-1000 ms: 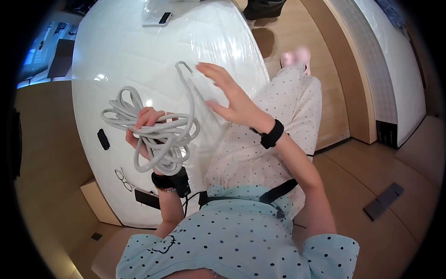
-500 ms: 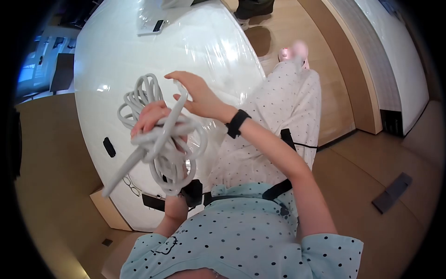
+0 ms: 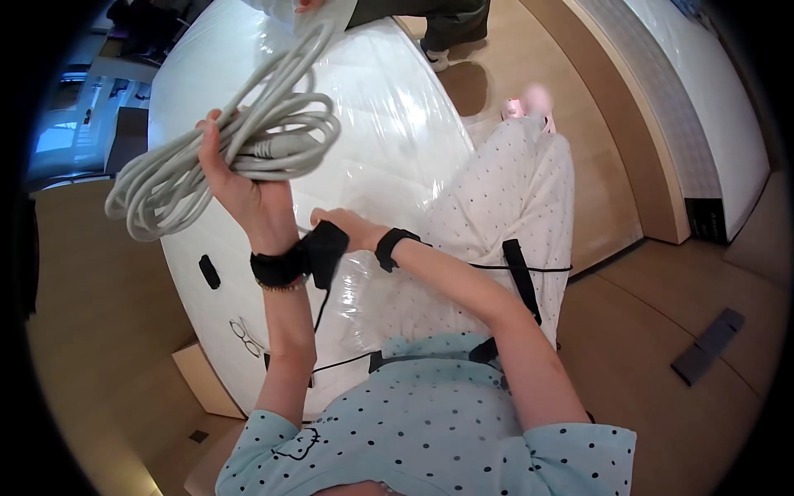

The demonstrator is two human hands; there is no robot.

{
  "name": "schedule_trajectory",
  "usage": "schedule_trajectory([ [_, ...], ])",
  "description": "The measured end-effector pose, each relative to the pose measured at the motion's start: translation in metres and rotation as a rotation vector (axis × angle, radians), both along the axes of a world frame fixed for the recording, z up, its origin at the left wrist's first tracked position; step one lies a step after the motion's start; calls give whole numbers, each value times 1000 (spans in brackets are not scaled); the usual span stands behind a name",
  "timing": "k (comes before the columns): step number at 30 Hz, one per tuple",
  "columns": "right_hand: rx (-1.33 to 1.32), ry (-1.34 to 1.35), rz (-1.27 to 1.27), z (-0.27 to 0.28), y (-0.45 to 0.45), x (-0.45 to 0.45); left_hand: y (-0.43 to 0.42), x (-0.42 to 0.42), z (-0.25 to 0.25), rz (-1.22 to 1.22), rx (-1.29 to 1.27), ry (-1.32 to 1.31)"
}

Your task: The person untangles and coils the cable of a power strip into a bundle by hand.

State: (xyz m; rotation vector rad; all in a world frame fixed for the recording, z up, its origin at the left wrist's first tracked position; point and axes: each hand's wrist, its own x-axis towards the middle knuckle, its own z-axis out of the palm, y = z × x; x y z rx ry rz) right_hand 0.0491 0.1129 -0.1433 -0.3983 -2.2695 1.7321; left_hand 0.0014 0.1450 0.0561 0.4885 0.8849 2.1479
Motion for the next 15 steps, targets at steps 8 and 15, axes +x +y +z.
schedule_trajectory([
  [8, 361, 114, 68, 69, 12, 45, 16, -80, -9, 131, -126, 466],
  [15, 747, -78, 38, 135, 60, 116, -8, -88, -59, -95, -418, 438],
])
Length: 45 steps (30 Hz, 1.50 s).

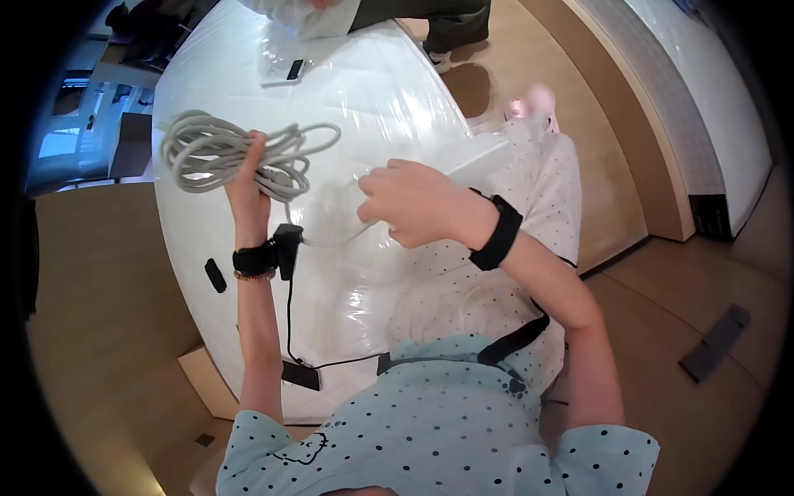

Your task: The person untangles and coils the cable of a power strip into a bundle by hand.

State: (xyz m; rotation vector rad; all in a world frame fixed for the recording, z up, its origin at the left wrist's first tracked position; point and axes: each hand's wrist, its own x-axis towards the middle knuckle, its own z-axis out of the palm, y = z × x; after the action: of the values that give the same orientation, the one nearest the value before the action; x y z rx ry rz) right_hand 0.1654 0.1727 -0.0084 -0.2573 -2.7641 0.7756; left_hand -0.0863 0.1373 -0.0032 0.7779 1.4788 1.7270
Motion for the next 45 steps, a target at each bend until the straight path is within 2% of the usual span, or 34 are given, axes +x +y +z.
schedule_trajectory([
  [5, -75, -14, -73, 7, 16, 28, -12, 12, -20, -161, -92, -65],
  [7, -99, -73, -127, 6, 25, 36, -12, 15, -19, -144, -61, -183],
  [11, -215, 45, -59, 27, 23, 38, -9, 21, -26, -109, -47, -297],
  [14, -285, 179, -8, 37, 25, 26, -13, 38, -39, -208, -111, -184],
  [15, -285, 199, -13, 36, 34, 23, -18, 55, -26, -194, -169, -137],
  [18, -251, 175, -73, 37, 58, 24, -29, 75, -23, -360, -145, -294],
  [21, -198, 209, -109, 33, 76, 30, -36, 76, -29, -540, -121, -578],
  [24, -236, 248, -119, 14, 89, 31, -45, 89, -15, -605, 29, -989],
  [27, -336, 393, -227, -12, 84, 31, -47, 101, 3, -584, 163, -1355],
  [28, -365, 368, -218, -24, 81, 32, -48, 103, 9, -571, 225, -1474],
  [32, -432, 266, -203, -51, 60, 26, -46, 112, 14, -463, 348, -1602],
  [33, -412, 249, -232, -52, 57, 19, -43, 114, 9, -580, 488, -1650],
  [34, -395, 232, -265, -54, 54, 15, -41, 117, 8, -549, 452, -1555],
  [35, -411, 358, -213, -59, 55, 10, -39, 120, 10, -522, 417, -1457],
  [38, -515, 415, -250, -95, 50, -18, -33, 125, 24, -438, 338, -1151],
  [40, -636, 425, -294, -99, 42, -28, -29, 127, 30, -373, 292, -943],
  [41, -705, 438, -316, -101, 37, -29, -27, 126, 23, -339, 260, -1040],
  [45, -1031, 530, -395, -78, 16, 0, -20, 138, 19, -434, 357, -1093],
])
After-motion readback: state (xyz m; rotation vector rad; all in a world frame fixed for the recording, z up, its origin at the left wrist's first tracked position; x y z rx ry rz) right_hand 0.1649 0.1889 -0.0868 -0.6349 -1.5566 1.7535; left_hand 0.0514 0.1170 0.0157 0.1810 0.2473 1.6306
